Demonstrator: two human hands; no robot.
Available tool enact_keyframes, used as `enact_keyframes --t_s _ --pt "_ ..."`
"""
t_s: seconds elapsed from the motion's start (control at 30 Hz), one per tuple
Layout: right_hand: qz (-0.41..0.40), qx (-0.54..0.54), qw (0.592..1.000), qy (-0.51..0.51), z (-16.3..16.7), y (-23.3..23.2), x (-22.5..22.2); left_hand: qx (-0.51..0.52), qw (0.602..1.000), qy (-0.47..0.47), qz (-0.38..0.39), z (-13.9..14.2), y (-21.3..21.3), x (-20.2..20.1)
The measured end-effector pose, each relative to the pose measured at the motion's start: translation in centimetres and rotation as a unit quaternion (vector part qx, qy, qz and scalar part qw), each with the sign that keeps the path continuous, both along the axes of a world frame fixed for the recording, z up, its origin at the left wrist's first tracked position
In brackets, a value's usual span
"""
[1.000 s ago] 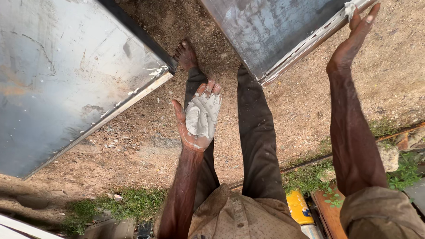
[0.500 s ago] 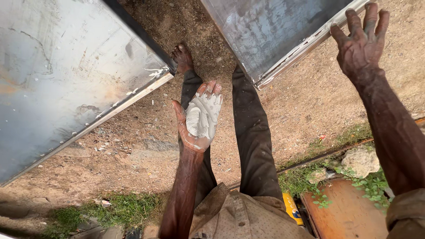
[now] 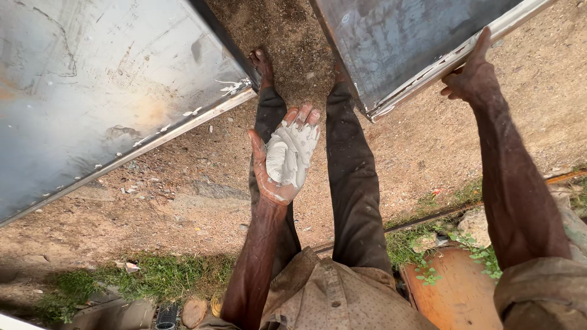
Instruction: The person applies a white paste-like substance along the edges of a large metal sheet using their bare hands. They repeatedly transfer the substance from their left palm to their right hand and smooth it along the seams.
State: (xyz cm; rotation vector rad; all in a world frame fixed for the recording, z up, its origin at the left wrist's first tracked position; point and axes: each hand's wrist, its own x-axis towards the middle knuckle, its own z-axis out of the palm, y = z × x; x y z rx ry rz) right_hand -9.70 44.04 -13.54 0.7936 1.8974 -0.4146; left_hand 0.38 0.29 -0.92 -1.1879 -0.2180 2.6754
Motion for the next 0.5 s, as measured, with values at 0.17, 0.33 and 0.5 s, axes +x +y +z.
enact_keyframes --t_s 0.17,0.33,0.5 --pt "-0.019 -0.002 0.998 0.06 -1.2 -1.8 3.4 0.011 1.0 -0.001 0.013 0.1 -0.4 -0.1" --pt "0.01 -0.003 0.995 0.096 -1.9 -2.8 7.1 0.009 1.0 0.012 0.017 0.2 -1.0 -0.1" --pt "0.089 0.025 0.987 0.135 -1.8 -4.6 10.1 0.016 1.0 0.017 0.012 -0.1 -1.7 0.0"
